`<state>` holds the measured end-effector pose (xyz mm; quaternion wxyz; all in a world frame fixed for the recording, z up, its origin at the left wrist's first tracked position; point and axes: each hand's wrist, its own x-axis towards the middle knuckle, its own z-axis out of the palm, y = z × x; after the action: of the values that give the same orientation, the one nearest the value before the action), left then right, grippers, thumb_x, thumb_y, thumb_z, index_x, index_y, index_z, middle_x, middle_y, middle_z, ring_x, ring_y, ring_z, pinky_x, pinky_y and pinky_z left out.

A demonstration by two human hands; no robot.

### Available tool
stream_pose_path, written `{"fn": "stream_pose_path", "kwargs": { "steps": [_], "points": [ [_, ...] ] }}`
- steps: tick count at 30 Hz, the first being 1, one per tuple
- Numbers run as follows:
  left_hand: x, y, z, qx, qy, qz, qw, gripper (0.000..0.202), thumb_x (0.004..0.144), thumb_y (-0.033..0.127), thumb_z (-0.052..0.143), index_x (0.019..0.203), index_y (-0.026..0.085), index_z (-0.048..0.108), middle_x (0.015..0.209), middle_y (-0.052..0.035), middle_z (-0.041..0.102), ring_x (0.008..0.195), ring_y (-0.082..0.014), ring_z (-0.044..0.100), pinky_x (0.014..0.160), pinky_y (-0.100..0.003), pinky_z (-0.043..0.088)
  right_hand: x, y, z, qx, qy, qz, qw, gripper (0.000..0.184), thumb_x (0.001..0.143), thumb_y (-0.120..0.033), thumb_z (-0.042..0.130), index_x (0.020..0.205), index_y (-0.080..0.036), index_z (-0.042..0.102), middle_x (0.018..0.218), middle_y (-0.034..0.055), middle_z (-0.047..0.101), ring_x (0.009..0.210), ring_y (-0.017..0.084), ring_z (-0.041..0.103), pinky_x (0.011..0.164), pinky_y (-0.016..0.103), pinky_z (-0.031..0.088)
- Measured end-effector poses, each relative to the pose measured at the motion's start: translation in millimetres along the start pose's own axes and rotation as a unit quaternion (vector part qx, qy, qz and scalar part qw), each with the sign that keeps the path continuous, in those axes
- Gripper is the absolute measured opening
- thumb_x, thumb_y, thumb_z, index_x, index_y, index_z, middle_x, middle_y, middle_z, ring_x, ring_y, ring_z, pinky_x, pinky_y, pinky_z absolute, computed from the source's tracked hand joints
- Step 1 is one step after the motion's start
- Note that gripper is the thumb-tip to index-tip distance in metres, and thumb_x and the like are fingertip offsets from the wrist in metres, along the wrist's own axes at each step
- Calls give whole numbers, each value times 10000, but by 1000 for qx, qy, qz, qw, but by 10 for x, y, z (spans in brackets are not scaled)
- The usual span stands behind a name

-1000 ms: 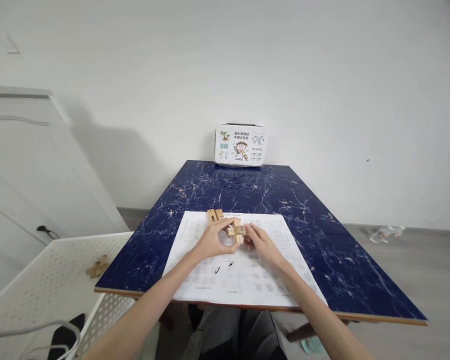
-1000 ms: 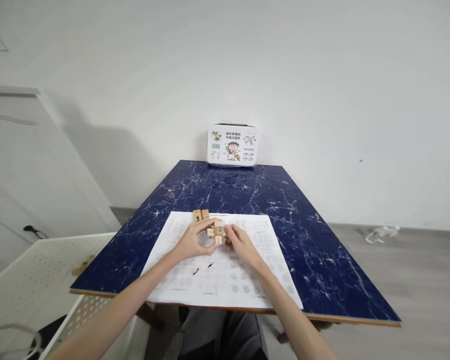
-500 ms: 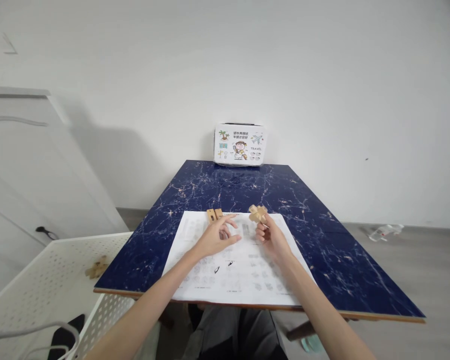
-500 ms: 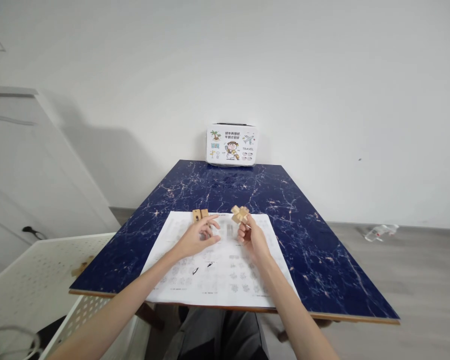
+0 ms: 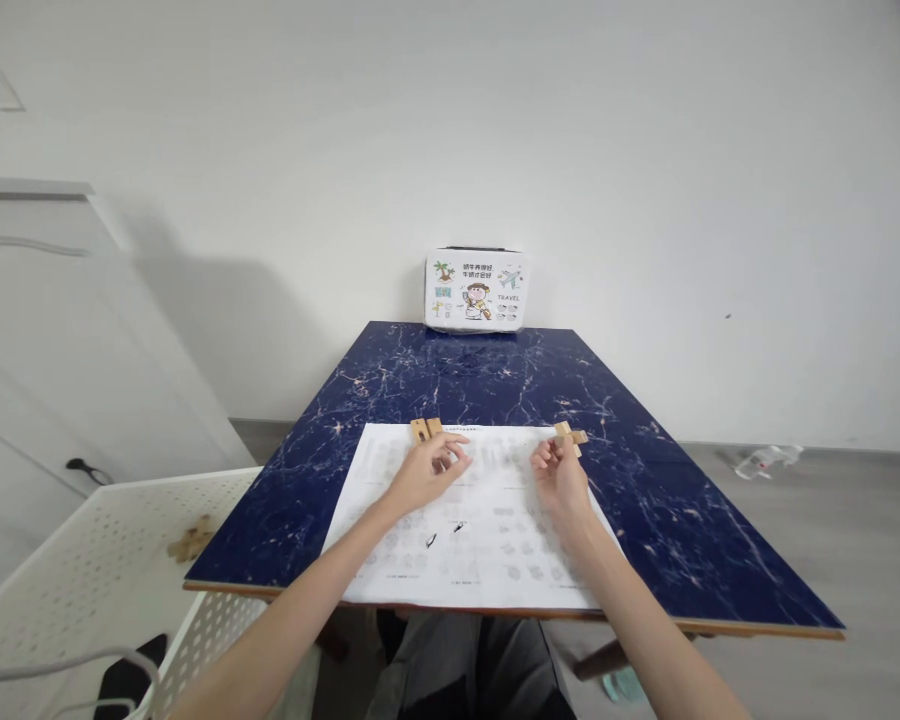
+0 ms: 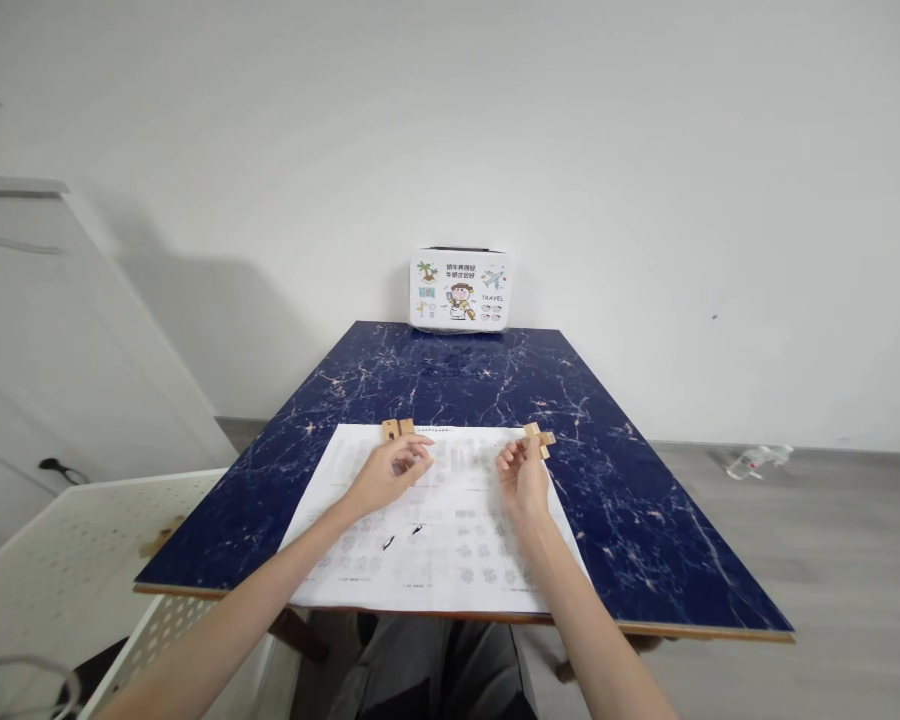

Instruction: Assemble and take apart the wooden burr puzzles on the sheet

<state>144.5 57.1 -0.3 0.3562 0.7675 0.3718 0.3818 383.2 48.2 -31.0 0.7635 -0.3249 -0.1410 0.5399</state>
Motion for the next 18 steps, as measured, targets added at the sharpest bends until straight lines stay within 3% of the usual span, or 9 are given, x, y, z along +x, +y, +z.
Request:
{"fn": "stream_pose_path", "kwargs": {
  "steps": [3,5,7,9,13,18],
  "points": [
    [29,-30,-19,47,89,6,995,275,953,447,600,1084,214,664,861,-22,691,648,-128,589,606,-257,471,-14,-6,26,-19,-18,19,999,423,923,-489,710,750,-224,430,631,-88,389,464,43,364,388,141,369],
    [51,-41,-45,91,161,13,983,201,966,393,575,1039,220,646,873,-22,675,711,-148,597,697,-285,498,-37,-1,58,-39,-36,34,998,409,888,-432,745,738,-223,426,620,-96,356,457,43,338,376,145,337],
    [69,-52,-71,151,224,18,963,147,936,332,596,1032,222,618,964,-50,654,878,-199,618,846,-348,512,-73,10,93,-65,-57,46,995,406,831,-389,786,723,-222,433,618,-94,352,467,49,340,376,157,321],
    [78,-71,-86,214,259,15,942,230,864,292,658,1071,214,594,1103,-95,609,1075,-264,588,990,-425,475,-118,25,123,-95,-74,48,992,397,781,-376,817,716,-219,458,626,-83,376,488,59,364,385,176,321],
    [77,-149,-73,288,248,-8,925,495,785,320,742,1222,207,541,1345,-155,495,1295,-346,482,1127,-517,379,-203,48,163,-164,-92,30,982,375,762,-427,823,714,-215,517,649,-58,442,509,76,392,417,216,332],
    [88,-296,-61,289,164,-37,943,683,791,442,774,1366,211,486,1518,-162,454,1429,-372,385,1199,-537,297,-267,67,193,-250,-122,5,960,393,780,-508,785,701,-218,531,640,-44,499,508,95,422,458,248,333]
  ]
}}
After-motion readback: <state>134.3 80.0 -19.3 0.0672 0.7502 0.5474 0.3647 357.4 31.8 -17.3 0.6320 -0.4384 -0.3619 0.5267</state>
